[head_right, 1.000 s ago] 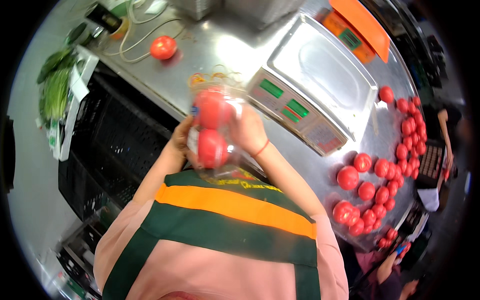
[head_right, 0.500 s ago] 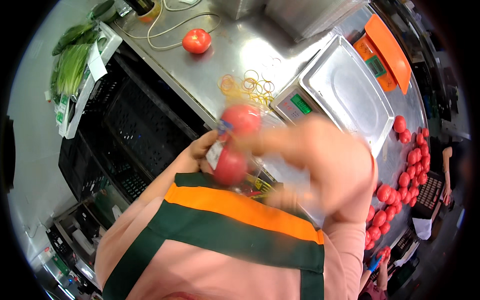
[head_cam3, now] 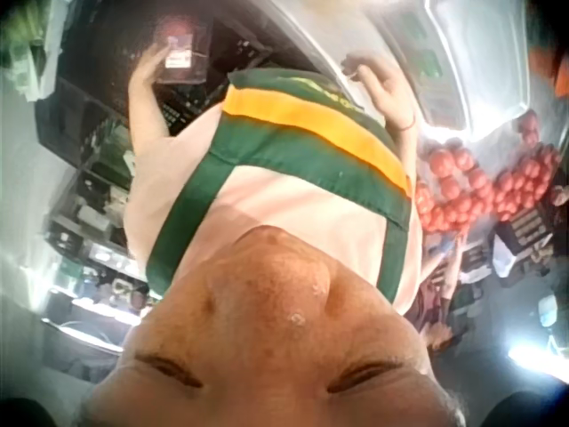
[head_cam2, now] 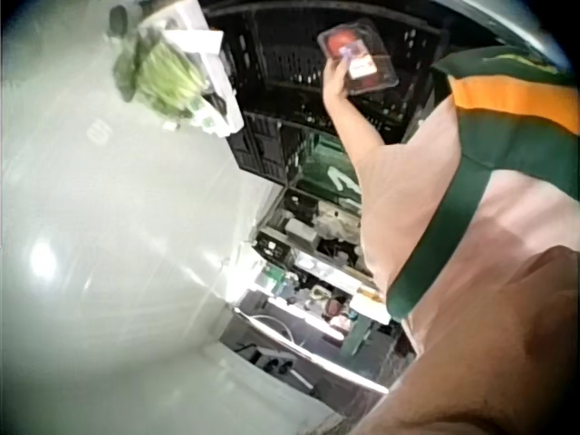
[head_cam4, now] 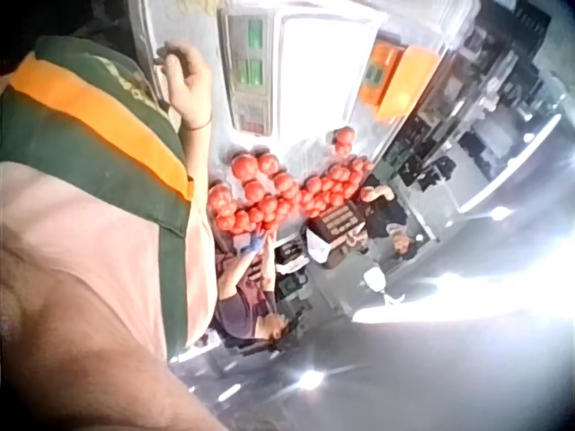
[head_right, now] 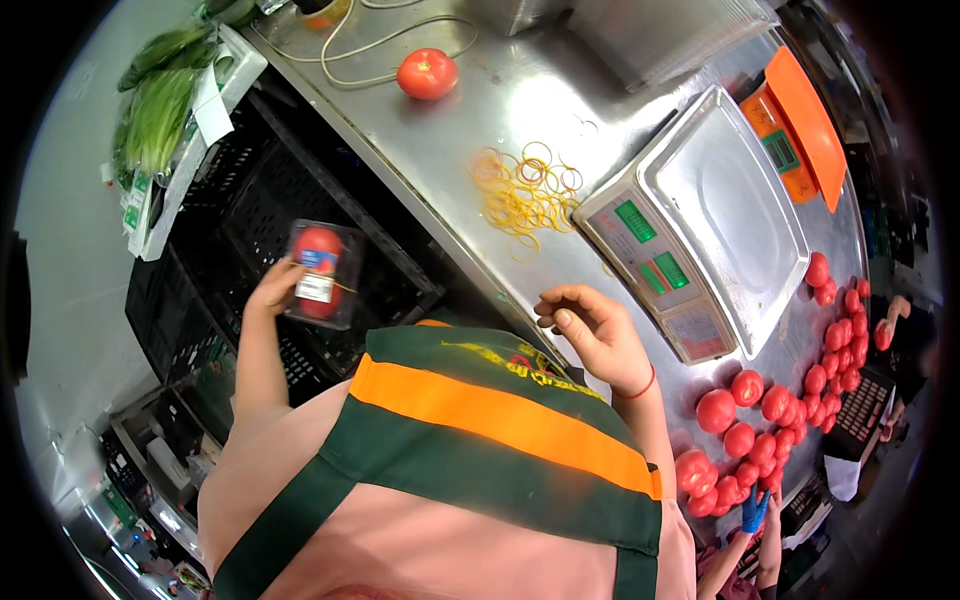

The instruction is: The person repeatedly picks up two tomatoes from a large pile on a stainless steel table, places them into a clear plastic clamshell container, and sets the filled container aside. The process is repeated continuously throughout the clip.

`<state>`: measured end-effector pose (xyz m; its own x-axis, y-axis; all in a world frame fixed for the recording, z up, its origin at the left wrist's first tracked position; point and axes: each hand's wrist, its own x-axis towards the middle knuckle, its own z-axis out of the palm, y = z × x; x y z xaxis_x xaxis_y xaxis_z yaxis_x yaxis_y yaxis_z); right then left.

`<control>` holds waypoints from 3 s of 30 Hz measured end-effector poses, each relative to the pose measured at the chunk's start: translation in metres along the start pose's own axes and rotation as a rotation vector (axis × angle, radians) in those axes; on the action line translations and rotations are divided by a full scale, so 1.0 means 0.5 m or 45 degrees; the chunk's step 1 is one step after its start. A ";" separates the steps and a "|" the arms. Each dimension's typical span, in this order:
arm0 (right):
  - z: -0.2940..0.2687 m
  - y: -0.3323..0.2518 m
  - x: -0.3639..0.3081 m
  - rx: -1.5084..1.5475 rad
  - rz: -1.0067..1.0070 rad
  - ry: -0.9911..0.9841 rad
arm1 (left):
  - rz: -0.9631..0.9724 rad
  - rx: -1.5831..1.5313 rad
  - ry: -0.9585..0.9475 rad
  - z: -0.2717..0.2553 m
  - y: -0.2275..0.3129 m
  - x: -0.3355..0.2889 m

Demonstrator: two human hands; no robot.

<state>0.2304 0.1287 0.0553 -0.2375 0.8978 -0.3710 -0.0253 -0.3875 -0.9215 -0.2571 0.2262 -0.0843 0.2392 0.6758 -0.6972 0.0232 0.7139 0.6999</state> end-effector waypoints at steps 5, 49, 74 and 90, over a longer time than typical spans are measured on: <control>0.024 -0.002 0.026 -0.037 0.023 0.039 | 0.155 0.515 0.057 0.046 -0.130 0.186; -0.590 0.273 -0.630 -0.959 0.707 2.251 | 1.468 0.909 -0.430 0.898 0.109 -0.004; -0.498 0.367 -0.711 -0.897 0.463 1.822 | 1.632 2.028 -0.303 1.204 0.246 0.036; -0.403 0.023 -0.246 -1.287 -0.465 1.547 | 2.307 1.812 0.394 0.979 0.666 0.275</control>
<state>0.4551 0.0562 0.0673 0.5168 0.7232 0.4581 0.8258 -0.2800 -0.4896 0.2588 0.4668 0.1286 0.6894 0.3381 0.6406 0.4848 -0.8725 -0.0612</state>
